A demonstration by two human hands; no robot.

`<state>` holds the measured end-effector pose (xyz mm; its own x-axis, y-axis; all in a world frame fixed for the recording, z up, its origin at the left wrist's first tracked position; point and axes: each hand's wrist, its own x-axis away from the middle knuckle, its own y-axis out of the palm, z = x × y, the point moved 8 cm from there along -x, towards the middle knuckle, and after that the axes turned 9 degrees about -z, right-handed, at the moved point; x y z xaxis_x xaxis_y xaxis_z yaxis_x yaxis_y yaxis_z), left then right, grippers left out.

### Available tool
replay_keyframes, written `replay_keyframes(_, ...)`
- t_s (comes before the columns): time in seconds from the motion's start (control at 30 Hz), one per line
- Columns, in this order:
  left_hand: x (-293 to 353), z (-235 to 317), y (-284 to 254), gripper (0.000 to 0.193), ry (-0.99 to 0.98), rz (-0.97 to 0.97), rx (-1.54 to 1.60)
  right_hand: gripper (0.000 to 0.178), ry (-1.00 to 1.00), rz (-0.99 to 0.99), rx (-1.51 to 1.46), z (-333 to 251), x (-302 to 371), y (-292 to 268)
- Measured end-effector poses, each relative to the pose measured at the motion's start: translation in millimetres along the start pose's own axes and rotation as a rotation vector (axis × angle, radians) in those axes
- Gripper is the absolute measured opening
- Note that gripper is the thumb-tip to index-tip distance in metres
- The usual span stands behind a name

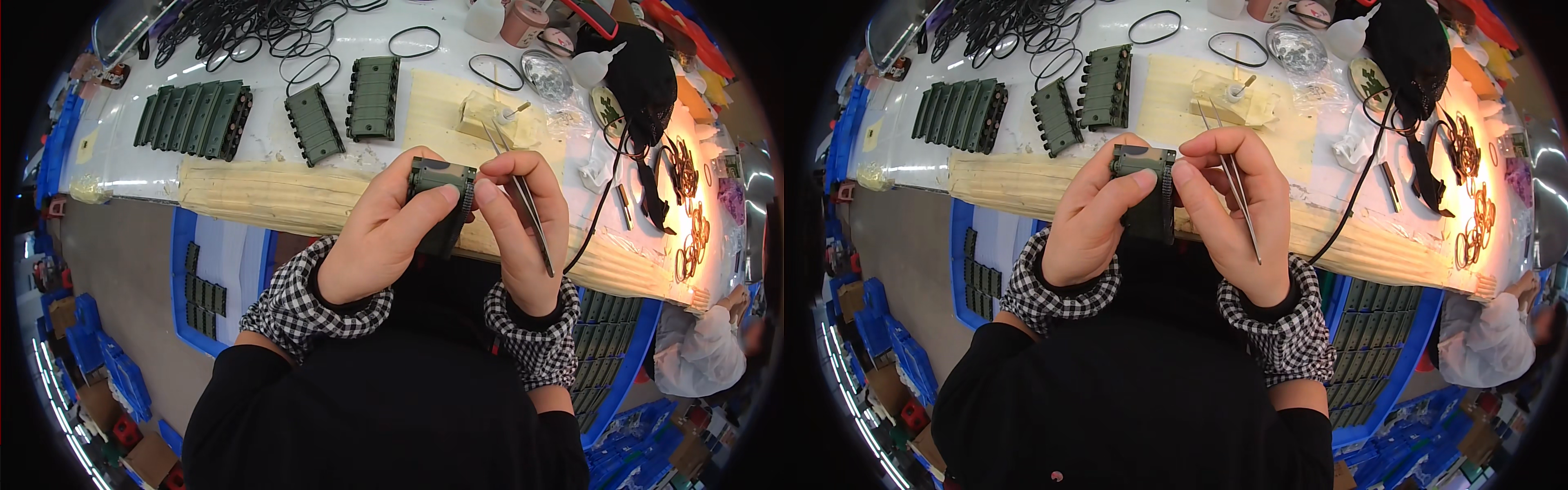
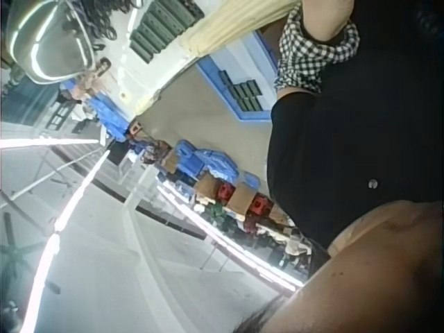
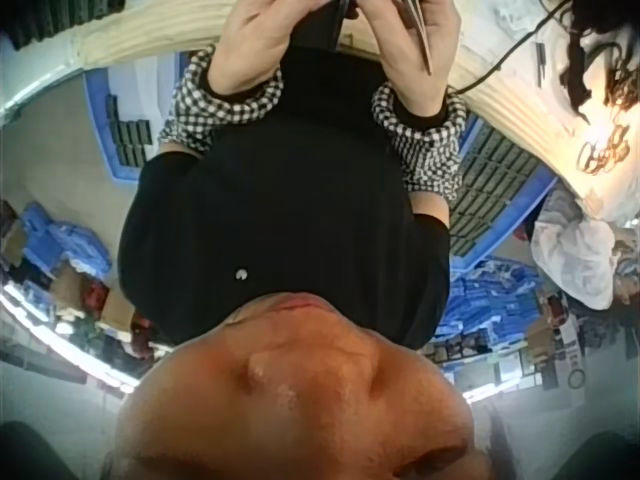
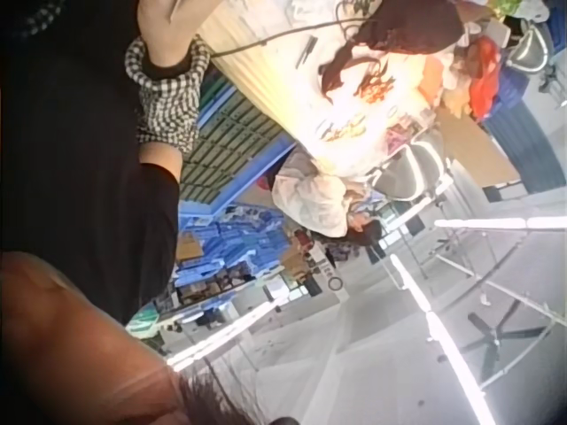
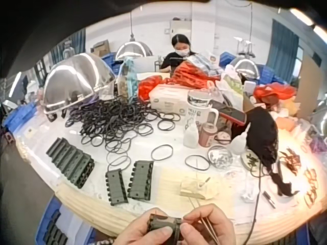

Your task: Assemble small plastic components by inserting wires into casings using tweezers.

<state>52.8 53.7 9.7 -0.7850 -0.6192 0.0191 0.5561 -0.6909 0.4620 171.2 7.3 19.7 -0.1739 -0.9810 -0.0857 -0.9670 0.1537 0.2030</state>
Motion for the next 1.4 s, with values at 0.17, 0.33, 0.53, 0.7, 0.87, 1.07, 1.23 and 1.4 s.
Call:
replay_keyframes(0.17,0.0,-0.4,-0.3,0.016,-0.006,0.012,0.007,0.016,-0.005,-0.004,-0.013,1.7,-0.8,-0.6)
replay_keyframes(0.33,0.1,-0.2,-0.5,0.016,-0.006,0.024,0.032,0.015,-0.002,-0.016,-0.02,1.7,-1.8,1.5)
replay_keyframes(0.53,-3.1,-2.0,-0.5,0.017,-0.007,0.012,0.015,0.014,0.007,-0.004,-0.04,1.5,-2.0,-0.9)
replay_keyframes(0.7,-2.4,-10.4,-1.2,0.018,-0.085,0.027,0.106,0.026,-0.18,0.064,0.131,-15.1,5.8,-21.9)
replay_keyframes(0.87,-6.3,-19.3,-2.4,0.024,-0.156,0.009,0.177,0.053,-0.376,0.287,0.896,-70.5,42.4,-84.9)
replay_keyframes(1.07,-9.4,-24.1,2.8,0.025,-0.181,0.021,0.258,0.05,-0.322,0.907,1.055,-132.0,89.7,-275.3)
replay_keyframes(1.23,-9.3,-24.8,4.3,0.027,-0.192,0.041,0.222,0.034,0.243,0.961,1.643,-137.7,54.6,-457.2)
replay_keyframes(1.4,1.7,-16.9,2.3,0.026,-0.171,0.084,0.21,0.037,0.534,0.955,1.662,-121.5,7.7,-519.0)
